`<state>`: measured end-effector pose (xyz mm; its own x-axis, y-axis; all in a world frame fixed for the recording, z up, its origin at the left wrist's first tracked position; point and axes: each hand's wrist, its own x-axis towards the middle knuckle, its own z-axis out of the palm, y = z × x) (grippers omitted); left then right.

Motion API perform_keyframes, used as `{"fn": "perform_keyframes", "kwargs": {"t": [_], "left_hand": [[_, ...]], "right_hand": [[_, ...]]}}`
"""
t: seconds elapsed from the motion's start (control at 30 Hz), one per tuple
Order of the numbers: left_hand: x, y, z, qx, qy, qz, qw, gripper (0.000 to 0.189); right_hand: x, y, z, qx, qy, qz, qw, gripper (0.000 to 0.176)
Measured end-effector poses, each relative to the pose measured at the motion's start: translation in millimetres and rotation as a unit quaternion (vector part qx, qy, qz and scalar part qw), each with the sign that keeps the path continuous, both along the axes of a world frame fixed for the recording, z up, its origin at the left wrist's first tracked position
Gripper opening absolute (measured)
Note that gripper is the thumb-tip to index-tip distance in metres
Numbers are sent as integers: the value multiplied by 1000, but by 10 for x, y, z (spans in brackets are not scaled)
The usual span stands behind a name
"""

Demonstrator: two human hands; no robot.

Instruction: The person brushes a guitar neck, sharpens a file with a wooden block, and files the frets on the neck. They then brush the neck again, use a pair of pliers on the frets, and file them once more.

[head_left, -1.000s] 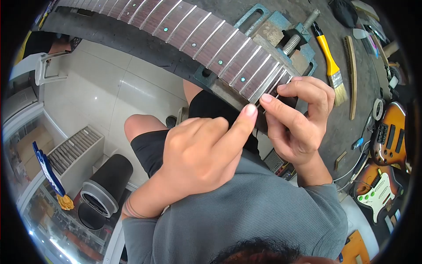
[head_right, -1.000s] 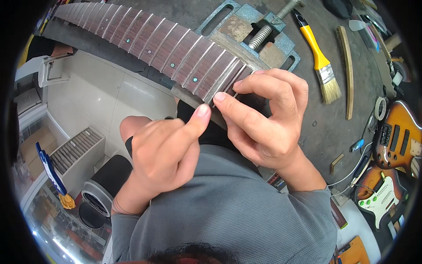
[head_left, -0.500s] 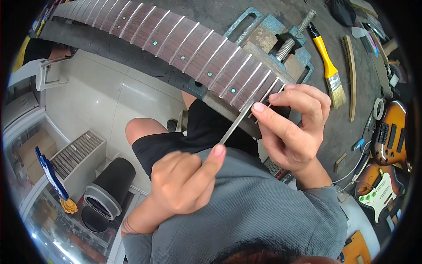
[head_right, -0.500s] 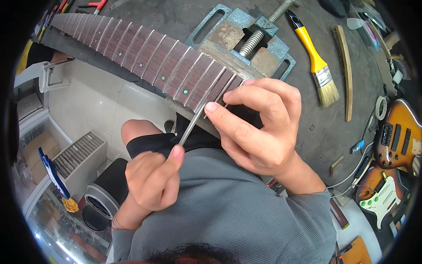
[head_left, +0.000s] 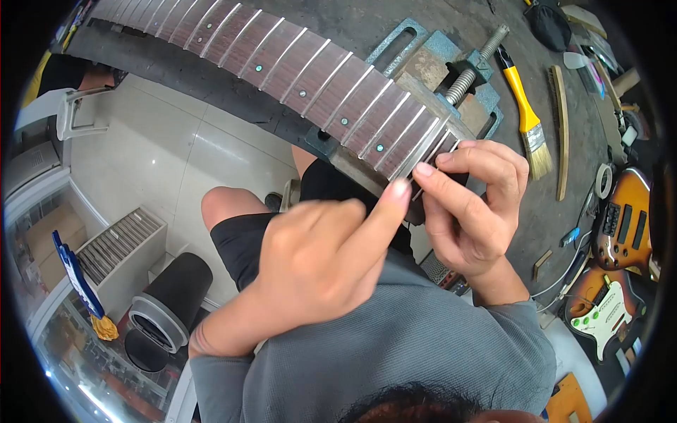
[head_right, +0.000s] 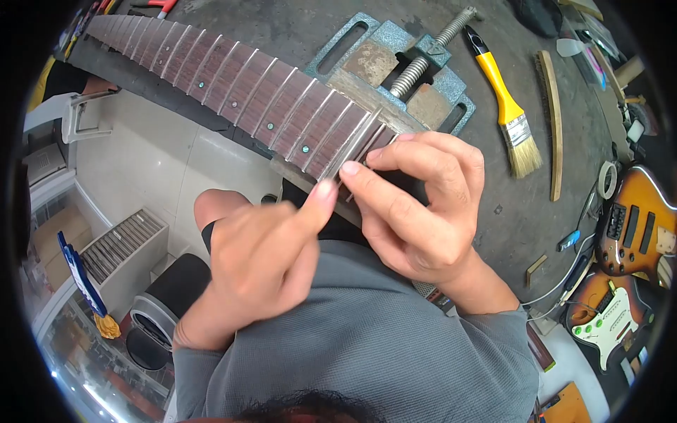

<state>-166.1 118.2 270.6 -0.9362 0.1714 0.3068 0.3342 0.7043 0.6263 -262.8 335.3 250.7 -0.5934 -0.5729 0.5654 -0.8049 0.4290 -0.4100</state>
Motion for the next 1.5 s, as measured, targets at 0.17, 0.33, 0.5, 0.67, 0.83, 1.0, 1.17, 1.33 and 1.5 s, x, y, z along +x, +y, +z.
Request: {"fn": "perform_keyframes", "kwargs": {"t": [0.17,0.33,0.5,0.67,0.83,1.0,1.17,1.33,1.5], "left_hand": [[329,-104,64,15,-26,3,1000,59],[-81,34,14,12,0,5,1000,58],[232,-97,35,27,-5,-2,1000,58],[-128,49,21,34,13,-2,999,55],[166,-62,157,2,-46,-5,999,55],[-179,33,58,1,5,-20,1000,64],[229,-101,93,-4,-33,-17,999,66],[-231,51,24,4,19,-23,1000,65],[170,-74,188,-8,-50,-17,999,63]], "right_hand": [[-8,22,-29,-18,-10,-21,1000,53],[-3,19,3,-4,-17,-32,999,53],[-10,47,-36,-14,-27,-31,999,56],[-21,53,-9,-2,-31,-40,999,56],[-6,70,71,21,-56,-43,997,55],[7,65,58,18,-53,-50,997,56],[-25,69,-37,-12,-44,-54,998,56],[-9,57,-18,-8,-46,-59,997,57],[-23,77,-34,-16,-54,-53,997,57]]}}
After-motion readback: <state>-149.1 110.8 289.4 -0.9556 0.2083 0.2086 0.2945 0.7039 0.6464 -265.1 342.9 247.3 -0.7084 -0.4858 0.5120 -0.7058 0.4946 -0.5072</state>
